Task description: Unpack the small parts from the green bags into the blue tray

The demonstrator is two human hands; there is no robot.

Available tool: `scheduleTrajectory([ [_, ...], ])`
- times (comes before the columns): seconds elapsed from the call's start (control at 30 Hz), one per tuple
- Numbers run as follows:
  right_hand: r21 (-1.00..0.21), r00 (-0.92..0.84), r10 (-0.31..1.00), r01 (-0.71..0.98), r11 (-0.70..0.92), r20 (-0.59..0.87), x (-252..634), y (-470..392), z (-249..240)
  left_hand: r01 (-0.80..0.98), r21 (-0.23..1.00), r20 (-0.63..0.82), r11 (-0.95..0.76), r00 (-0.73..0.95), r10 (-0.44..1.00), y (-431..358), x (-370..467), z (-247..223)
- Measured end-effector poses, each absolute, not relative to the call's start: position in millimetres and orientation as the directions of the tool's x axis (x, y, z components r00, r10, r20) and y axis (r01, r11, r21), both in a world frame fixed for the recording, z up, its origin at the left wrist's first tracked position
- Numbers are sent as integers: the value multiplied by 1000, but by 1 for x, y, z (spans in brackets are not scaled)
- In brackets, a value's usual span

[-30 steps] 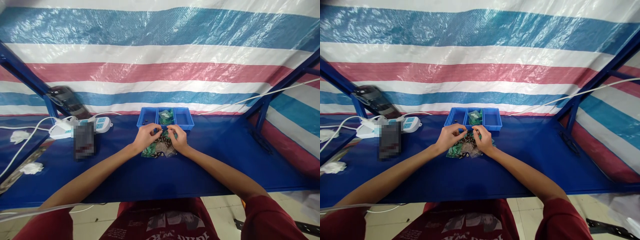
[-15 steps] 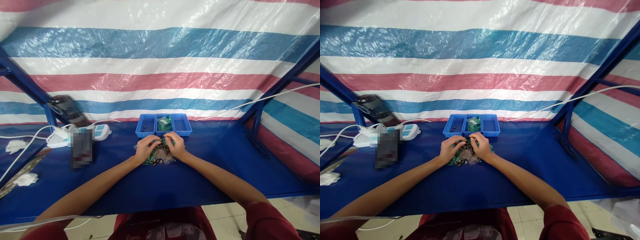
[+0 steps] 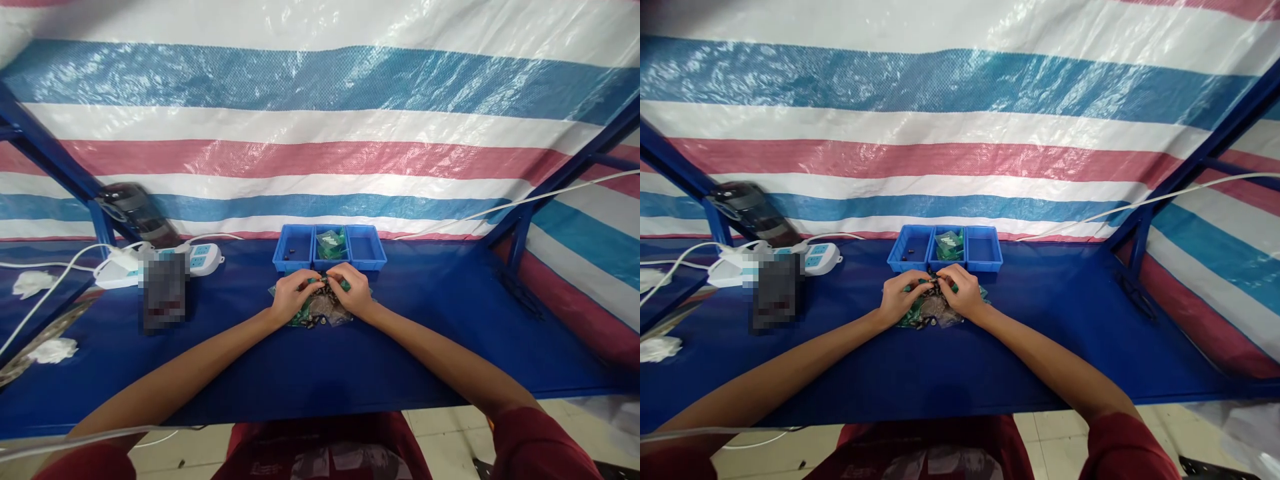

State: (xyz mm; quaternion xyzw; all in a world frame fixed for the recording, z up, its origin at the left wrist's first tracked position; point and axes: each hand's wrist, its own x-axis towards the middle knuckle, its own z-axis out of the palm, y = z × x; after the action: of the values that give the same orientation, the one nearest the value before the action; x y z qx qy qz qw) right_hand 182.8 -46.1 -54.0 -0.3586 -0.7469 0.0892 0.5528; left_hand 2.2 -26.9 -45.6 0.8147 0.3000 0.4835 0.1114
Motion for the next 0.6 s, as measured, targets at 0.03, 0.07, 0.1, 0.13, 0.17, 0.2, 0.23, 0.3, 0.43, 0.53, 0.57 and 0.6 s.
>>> scheduleTrajectory([
  [0.03,-531,-137,637,437,726,758,183,-46,-54,380,471,720,-796,356,596,-27,2,-46],
  [0.07,-533,-140,640,437,725,756,183,-45,-55,379,470,718,-797,360,595,-27,2,-46],
  [0.1,-533,-143,640,436,726,755,183,-45,-55,379,468,719,-798,363,593,-26,2,-46],
  [0.13,-530,-147,637,434,729,757,183,-45,-55,379,465,720,-800,364,591,-26,2,-46],
  [0.17,-524,-149,631,432,734,761,183,-45,-55,379,463,721,-801,365,590,-26,2,-46],
  [0.2,-518,-151,624,430,740,767,183,-45,-55,378,463,721,-802,365,589,-26,2,-46],
  [0.23,-512,-151,618,428,744,771,183,-45,-54,374,466,720,-802,366,589,-27,2,-46],
  [0.3,-508,-152,614,429,747,774,182,-45,-53,366,476,717,-800,365,594,-27,2,-45],
  [0.43,-518,-159,624,424,743,765,182,-47,-52,372,492,711,-787,349,610,-28,2,-44],
  [0.53,-522,-168,629,420,743,759,182,-47,-53,383,500,709,-777,334,621,-28,2,-45],
  [0.57,-523,-175,631,419,742,756,182,-47,-54,386,504,707,-772,329,626,-28,2,-45],
  [0.6,-523,-182,633,418,742,752,183,-47,-54,388,509,705,-768,324,631,-28,2,-46],
])
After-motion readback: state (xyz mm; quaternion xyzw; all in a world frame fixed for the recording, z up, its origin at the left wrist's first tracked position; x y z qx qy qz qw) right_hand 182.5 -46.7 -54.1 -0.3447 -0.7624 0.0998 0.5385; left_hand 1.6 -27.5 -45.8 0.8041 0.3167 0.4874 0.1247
